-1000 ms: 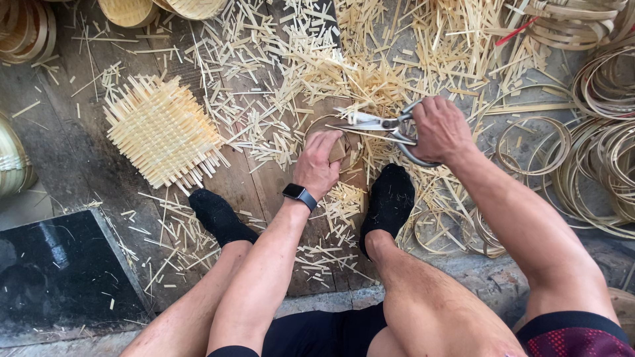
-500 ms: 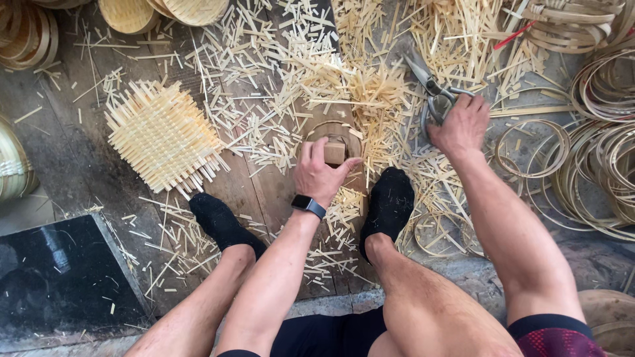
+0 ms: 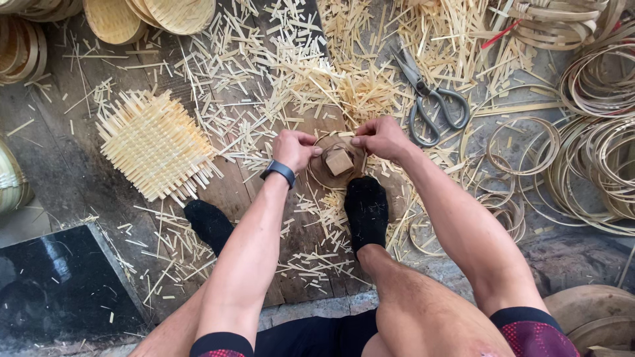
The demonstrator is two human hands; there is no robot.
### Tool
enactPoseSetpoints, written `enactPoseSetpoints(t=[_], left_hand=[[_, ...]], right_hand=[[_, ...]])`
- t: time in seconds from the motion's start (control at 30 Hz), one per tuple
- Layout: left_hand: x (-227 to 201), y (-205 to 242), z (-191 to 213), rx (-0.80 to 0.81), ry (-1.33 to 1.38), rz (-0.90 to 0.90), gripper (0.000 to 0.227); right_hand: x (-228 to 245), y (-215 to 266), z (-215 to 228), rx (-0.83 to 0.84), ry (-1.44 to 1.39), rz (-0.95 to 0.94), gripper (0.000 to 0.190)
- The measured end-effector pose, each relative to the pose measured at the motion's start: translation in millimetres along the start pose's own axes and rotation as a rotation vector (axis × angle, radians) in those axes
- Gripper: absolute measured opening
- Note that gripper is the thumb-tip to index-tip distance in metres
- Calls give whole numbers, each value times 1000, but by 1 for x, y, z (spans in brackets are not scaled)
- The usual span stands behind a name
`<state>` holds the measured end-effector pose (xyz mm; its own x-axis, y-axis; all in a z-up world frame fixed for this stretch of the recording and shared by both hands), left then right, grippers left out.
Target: The person assembles a small bamboo basket by fitting a woven square base onto a round bamboo frame and trimming the excess bamboo with shears.
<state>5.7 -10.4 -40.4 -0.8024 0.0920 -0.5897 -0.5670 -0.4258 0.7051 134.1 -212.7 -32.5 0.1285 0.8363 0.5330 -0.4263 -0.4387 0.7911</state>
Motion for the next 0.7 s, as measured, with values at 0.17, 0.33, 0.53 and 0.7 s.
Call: enactPoseSetpoints(t=[0.17,0.33,0.53,0.7], left_hand=[[-11,-1,8,24,38,135,25],[-17,4,9,-25,-3,88,25],[-6,15,8,-114,67,75,24],[36,72,-1,-171,207,161,28]], right_hand=[[-7,-12,-2,37,-26,7,15],[0,-7,-2,-107,114,176,14],[10,20,0,-146,228,75,23],[-25,55,-20,51,-251,-82,32]])
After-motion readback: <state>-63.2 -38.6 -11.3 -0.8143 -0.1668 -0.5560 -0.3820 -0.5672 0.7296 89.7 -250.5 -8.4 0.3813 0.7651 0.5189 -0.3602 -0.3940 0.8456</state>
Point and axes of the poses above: each hand's wrist, its own y-axis away from the middle knuckle, its own z-axis out of the back of the hand, x = y × z, the point moved 5 cm from there along -y, towards the middle knuckle, and after that the axes turned 12 degrees about y, right-handed, at the moved point
